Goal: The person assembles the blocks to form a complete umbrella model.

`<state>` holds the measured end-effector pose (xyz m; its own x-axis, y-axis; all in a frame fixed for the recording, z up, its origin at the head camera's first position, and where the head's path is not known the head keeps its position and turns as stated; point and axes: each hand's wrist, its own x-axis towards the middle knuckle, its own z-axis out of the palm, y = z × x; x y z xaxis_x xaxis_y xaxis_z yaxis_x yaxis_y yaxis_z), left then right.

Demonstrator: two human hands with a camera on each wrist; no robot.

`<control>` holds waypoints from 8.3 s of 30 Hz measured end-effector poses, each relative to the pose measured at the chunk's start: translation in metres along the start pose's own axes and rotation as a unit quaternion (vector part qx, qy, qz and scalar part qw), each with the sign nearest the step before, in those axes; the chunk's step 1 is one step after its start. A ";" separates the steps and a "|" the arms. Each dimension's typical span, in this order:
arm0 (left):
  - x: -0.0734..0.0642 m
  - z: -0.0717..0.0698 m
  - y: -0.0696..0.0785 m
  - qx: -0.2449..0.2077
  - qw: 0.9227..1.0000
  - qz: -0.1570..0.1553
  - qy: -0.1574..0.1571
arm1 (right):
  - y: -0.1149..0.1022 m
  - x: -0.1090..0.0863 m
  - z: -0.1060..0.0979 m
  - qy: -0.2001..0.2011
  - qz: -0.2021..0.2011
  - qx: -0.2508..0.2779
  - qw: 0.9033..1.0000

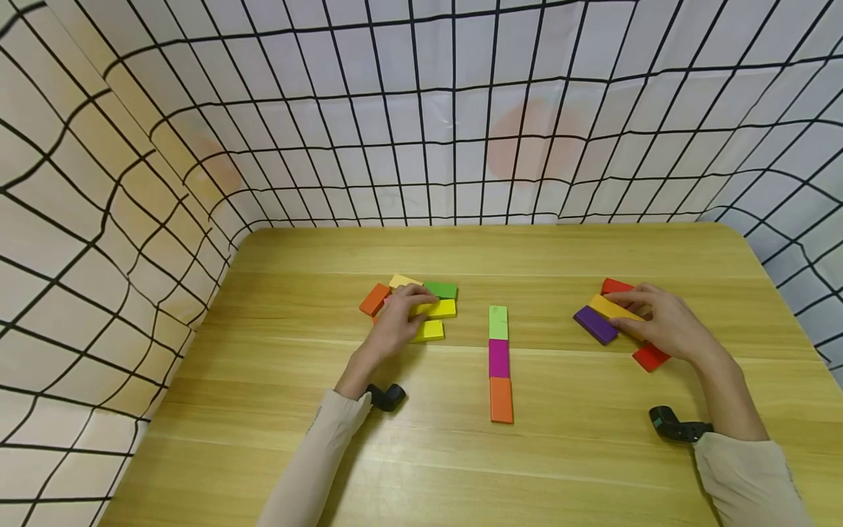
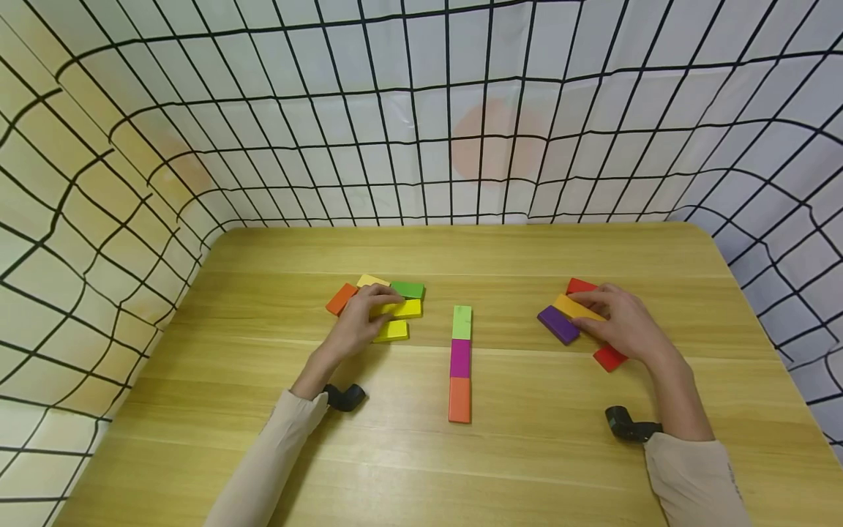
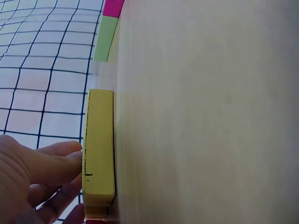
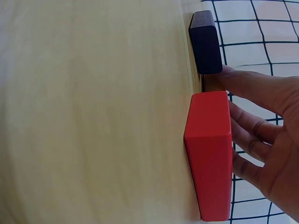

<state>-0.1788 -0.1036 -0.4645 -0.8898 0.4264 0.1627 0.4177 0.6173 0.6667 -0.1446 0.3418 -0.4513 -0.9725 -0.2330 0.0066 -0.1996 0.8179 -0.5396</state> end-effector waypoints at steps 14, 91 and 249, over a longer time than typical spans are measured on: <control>0.001 -0.003 0.005 0.016 0.999 -0.038 -0.018 | 0.000 -0.002 -0.001 -0.005 0.004 0.007 1.000; 0.052 0.037 0.038 0.056 0.998 -0.008 -0.036 | -0.002 0.001 0.001 -0.025 0.022 0.018 0.999; 0.010 0.052 0.068 0.224 0.932 0.098 -0.269 | -0.008 0.034 -0.013 -0.234 0.007 0.196 0.952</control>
<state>-0.1497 -0.0229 -0.4551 -0.6179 0.7548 -0.2201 0.7040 0.6558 0.2726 -0.1777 0.3341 -0.4352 -0.7963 -0.5075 -0.3293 -0.0372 0.5843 -0.8107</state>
